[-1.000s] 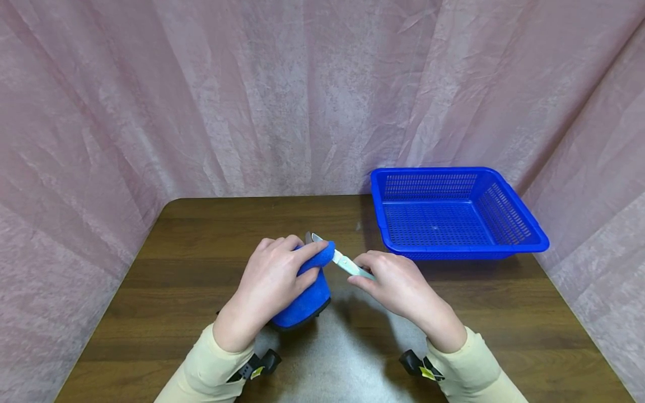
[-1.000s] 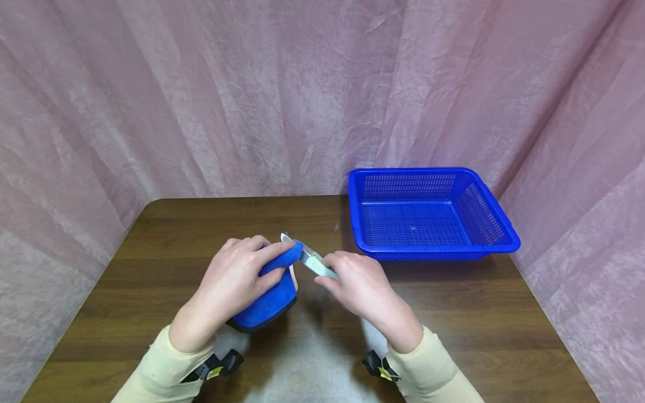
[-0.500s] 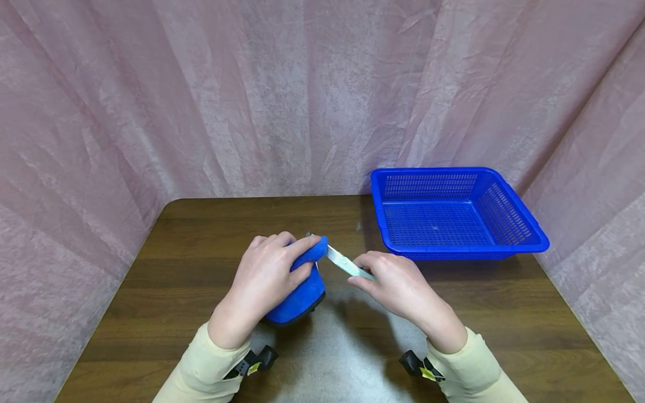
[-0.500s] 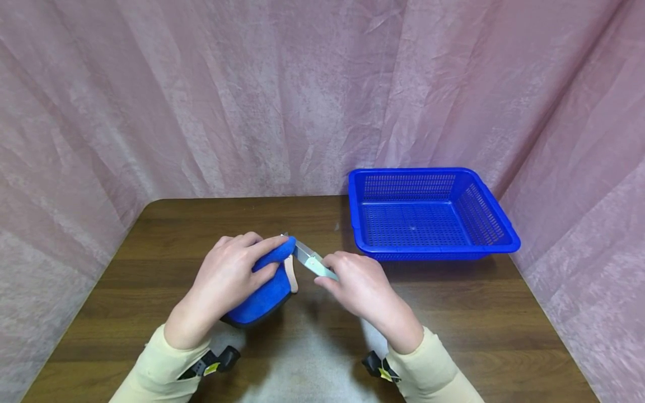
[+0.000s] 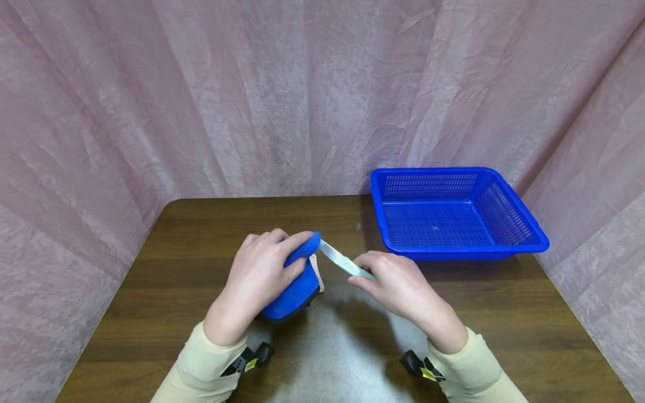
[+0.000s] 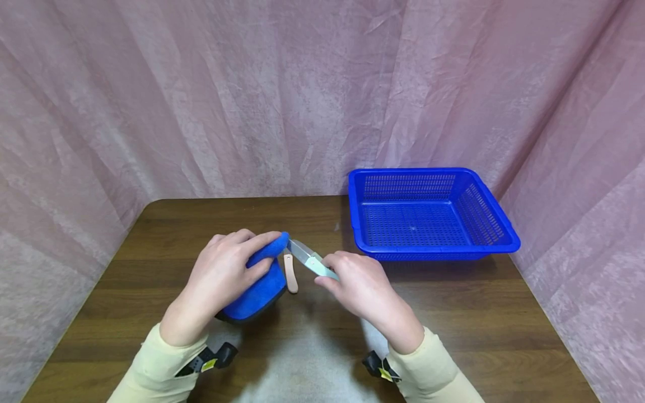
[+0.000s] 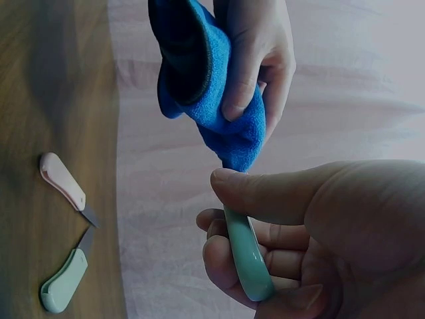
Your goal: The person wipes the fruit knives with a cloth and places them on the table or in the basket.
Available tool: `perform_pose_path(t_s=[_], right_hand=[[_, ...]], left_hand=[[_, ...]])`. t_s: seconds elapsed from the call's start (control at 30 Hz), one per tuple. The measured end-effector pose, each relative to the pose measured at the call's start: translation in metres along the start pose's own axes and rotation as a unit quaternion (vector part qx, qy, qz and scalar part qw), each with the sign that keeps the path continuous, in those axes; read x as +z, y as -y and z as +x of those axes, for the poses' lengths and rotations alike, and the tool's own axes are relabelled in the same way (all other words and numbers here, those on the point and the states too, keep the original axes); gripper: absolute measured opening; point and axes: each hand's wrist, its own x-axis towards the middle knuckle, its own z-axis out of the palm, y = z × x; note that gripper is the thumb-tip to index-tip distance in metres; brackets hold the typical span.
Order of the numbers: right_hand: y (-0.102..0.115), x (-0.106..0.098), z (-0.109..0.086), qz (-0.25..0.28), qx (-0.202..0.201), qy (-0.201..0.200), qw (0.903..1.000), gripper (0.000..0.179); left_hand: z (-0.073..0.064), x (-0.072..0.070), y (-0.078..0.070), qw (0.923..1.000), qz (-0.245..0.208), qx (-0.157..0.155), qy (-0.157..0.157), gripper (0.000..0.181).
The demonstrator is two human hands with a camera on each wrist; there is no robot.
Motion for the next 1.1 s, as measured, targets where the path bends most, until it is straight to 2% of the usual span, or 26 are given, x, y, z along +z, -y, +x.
perform_pose_path(t_s=[0.33,1.1], right_hand=[[0.0006,-0.0004,-0.0008,0.001,0.001,0.001,1.0,0.014],[0.0003,-0.0014,-0.0012,-0.003,-0.002,-0.009,0.9999,0.014]], left_hand=[[-0.0004,-0.0015,0.0045,0.9998,0.005,-0.017,-0.006,0.046],[0.0002,0.0004,0.0082,0.9995,0.006,-0.021,-0.022,0.043]])
